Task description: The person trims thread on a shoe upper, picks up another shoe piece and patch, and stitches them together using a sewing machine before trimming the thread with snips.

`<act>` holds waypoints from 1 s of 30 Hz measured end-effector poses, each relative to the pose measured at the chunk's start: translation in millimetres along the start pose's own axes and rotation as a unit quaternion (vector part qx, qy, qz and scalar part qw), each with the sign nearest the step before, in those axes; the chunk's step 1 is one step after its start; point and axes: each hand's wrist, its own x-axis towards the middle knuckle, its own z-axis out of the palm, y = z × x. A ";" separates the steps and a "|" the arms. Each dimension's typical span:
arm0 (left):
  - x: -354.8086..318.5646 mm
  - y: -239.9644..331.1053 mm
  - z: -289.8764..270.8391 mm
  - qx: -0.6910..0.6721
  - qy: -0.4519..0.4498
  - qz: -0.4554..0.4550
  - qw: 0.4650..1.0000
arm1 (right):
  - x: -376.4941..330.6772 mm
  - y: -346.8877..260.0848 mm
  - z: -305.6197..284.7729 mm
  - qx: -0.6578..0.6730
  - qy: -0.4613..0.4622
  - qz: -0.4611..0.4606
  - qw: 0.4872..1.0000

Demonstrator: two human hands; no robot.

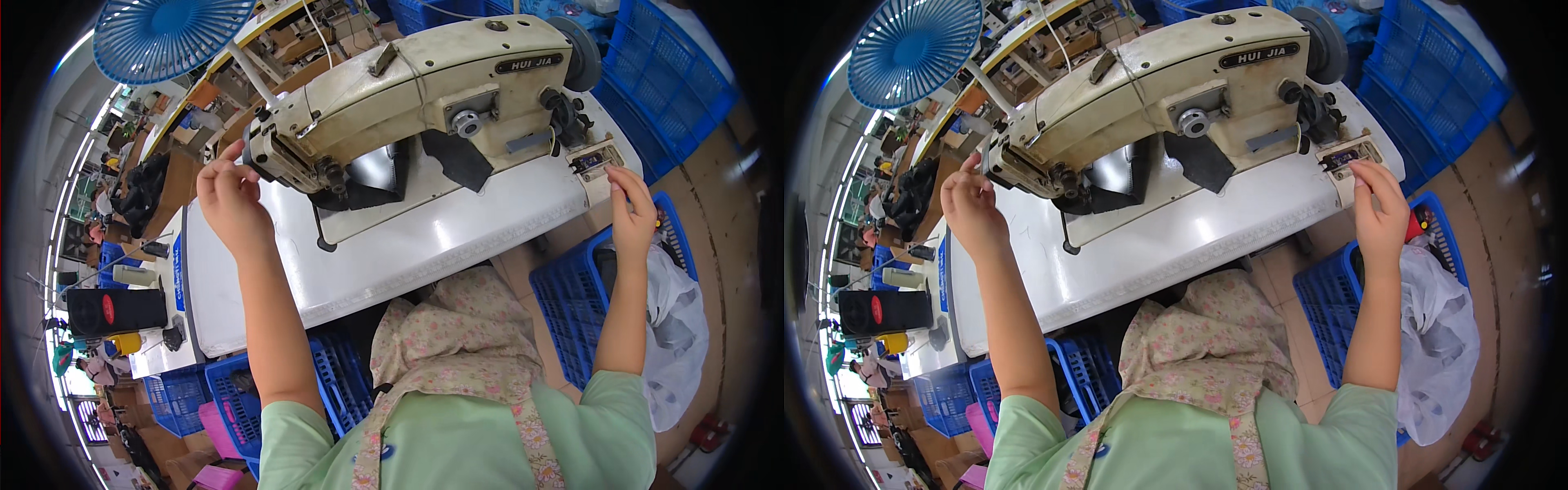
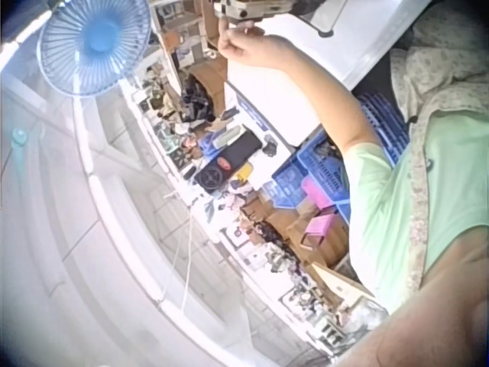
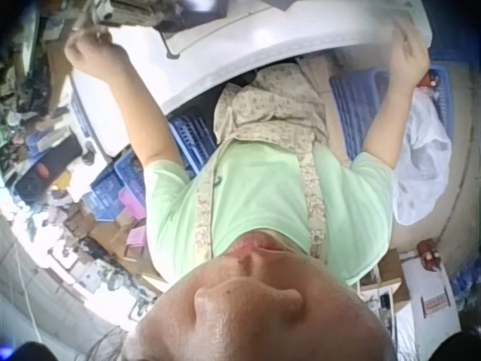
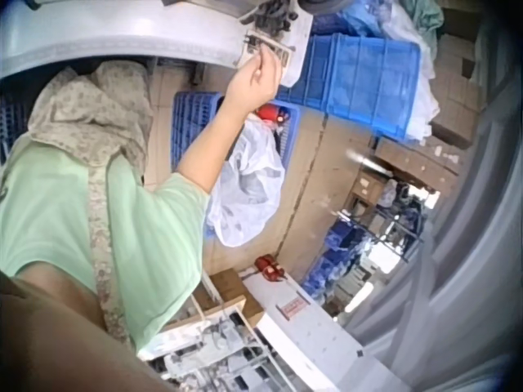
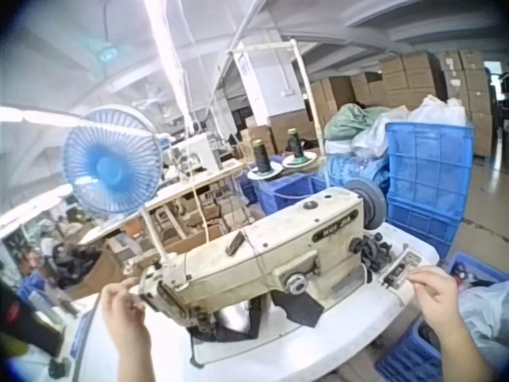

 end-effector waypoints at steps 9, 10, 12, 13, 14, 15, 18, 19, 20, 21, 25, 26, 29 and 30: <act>-18.8 -16.8 -45.8 -0.219 -0.116 -0.282 0.927 | -23.8 -60.4 38.3 0.060 -0.105 -0.050 0.991; -34.6 -23.6 -46.5 -0.085 -0.102 -0.229 0.964 | -27.2 -69.7 45.6 0.087 -0.142 -0.058 0.984; -67.4 -41.0 -56.2 0.010 -0.112 -0.242 0.964 | -34.0 -88.8 65.0 0.130 -0.180 -0.087 0.971; -85.6 -43.3 -58.6 0.036 -0.130 -0.272 0.953 | -35.6 -98.8 75.1 0.154 -0.206 -0.101 0.961; -103.8 -51.8 -66.7 0.118 -0.166 -0.267 0.942 | -39.5 -110.0 85.5 0.176 -0.230 -0.102 0.952; -120.5 -57.0 -73.2 0.186 -0.230 -0.234 0.926 | -42.7 -119.0 99.7 0.193 -0.269 -0.101 0.938; -147.6 -49.4 -75.2 0.220 -0.295 -0.303 0.879 | -48.9 -146.3 146.3 0.233 -0.348 -0.122 0.900; -151.2 -47.6 -74.9 0.221 -0.301 -0.297 0.879 | -51.3 -157.5 166.6 0.234 -0.355 -0.126 0.896; -152.8 -45.3 -74.7 0.222 -0.307 -0.289 0.879 | -53.2 -170.9 186.7 0.320 -0.371 -0.015 0.871; -153.6 -41.1 -74.2 0.223 -0.296 -0.292 0.882 | -53.8 -182.6 204.1 0.398 -0.383 0.097 0.828; -158.6 -35.3 -82.9 0.258 -0.369 -0.223 0.865 | -44.6 -225.1 239.8 0.506 -0.422 0.267 0.703; -161.3 -36.0 -88.8 0.272 -0.399 -0.186 0.856 | -48.5 -229.4 248.3 0.504 -0.430 0.264 0.701; -160.5 -32.3 -95.7 0.248 -0.390 -0.207 0.862 | -60.8 -222.6 274.8 0.508 -0.314 0.356 0.719; -159.7 -32.2 -98.1 0.239 -0.387 -0.204 0.867 | -63.2 -222.5 282.2 0.504 -0.319 0.355 0.720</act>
